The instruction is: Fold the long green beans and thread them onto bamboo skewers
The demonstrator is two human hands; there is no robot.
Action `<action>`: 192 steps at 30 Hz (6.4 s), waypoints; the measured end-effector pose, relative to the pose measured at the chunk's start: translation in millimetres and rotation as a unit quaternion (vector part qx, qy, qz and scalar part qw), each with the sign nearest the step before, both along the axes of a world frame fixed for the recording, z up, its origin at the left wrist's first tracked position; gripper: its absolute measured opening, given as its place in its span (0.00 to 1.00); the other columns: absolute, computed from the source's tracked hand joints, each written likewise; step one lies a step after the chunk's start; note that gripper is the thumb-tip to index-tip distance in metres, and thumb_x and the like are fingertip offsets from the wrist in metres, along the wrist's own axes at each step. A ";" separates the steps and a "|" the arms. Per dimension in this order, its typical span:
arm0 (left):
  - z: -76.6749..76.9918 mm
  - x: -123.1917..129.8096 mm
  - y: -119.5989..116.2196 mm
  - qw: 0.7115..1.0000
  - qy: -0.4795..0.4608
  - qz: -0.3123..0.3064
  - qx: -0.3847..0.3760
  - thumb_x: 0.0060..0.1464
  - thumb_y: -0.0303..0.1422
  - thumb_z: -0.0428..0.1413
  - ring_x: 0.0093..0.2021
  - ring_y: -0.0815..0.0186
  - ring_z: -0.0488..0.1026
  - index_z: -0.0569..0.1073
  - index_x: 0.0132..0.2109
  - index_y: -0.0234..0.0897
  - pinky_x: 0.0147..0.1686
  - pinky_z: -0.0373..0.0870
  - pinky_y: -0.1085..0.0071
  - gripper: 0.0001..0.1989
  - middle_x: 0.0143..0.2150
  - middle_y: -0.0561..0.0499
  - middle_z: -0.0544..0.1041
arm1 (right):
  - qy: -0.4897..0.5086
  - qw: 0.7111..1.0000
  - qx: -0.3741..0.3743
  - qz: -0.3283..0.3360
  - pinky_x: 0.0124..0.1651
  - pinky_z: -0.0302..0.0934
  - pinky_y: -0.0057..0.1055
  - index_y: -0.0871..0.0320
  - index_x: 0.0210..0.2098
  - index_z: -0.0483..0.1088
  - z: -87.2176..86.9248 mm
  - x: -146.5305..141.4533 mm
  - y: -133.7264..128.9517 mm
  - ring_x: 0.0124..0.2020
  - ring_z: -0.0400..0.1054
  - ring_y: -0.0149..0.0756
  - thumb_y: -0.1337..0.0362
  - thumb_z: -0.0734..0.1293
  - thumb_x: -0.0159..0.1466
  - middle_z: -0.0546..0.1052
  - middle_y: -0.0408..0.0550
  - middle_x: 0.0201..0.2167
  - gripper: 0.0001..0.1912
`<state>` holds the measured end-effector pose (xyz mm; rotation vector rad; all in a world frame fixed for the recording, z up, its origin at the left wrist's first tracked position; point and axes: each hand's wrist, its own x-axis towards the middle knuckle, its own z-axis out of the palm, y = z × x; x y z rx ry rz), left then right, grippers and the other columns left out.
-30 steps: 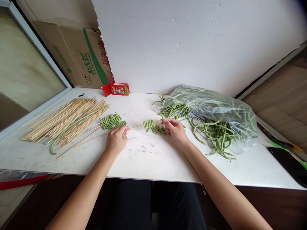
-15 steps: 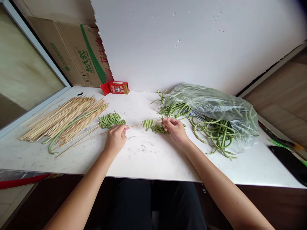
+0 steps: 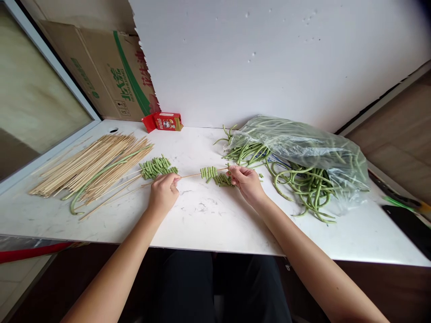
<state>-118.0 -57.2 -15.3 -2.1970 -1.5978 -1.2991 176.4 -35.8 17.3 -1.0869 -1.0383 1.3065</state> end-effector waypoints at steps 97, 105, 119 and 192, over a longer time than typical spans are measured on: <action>1.6 6.2 -4.1 0.997 0.041 -0.071 0.007 0.51 0.14 0.49 0.36 0.60 0.80 0.74 0.39 0.38 0.38 0.75 0.68 0.17 0.33 0.49 0.81 | -0.041 0.996 0.060 -0.046 0.28 0.58 0.32 0.56 0.28 0.76 -13.1 -23.9 -12.0 0.23 0.61 0.30 0.44 0.77 0.59 0.77 0.46 0.30 0.21; 2.0 6.7 -3.9 0.996 0.047 -0.071 0.032 0.47 0.12 0.47 0.36 0.60 0.79 0.73 0.39 0.39 0.40 0.75 0.68 0.20 0.33 0.50 0.80 | -0.064 0.996 0.041 -0.038 0.24 0.51 0.32 0.56 0.27 0.74 -10.5 -21.6 -9.8 0.20 0.56 0.29 0.41 0.76 0.58 0.75 0.45 0.24 0.24; -3.3 3.7 -0.5 1.000 -0.005 -0.009 0.006 0.54 0.18 0.50 0.37 0.59 0.81 0.76 0.40 0.39 0.40 0.74 0.68 0.15 0.33 0.49 0.82 | -0.506 0.855 0.109 0.041 0.33 0.57 0.33 0.59 0.32 0.80 28.1 49.2 5.0 0.28 0.68 0.35 0.58 0.67 0.65 0.81 0.48 0.28 0.13; -4.5 2.0 -1.0 0.999 -0.009 -0.035 -0.006 0.58 0.20 0.51 0.38 0.61 0.82 0.76 0.40 0.40 0.40 0.75 0.70 0.12 0.34 0.50 0.82 | -0.024 0.994 -0.019 0.105 0.32 0.57 0.26 0.54 0.39 0.81 22.1 43.2 4.0 0.38 0.65 0.32 0.46 0.80 0.57 0.78 0.47 0.42 0.20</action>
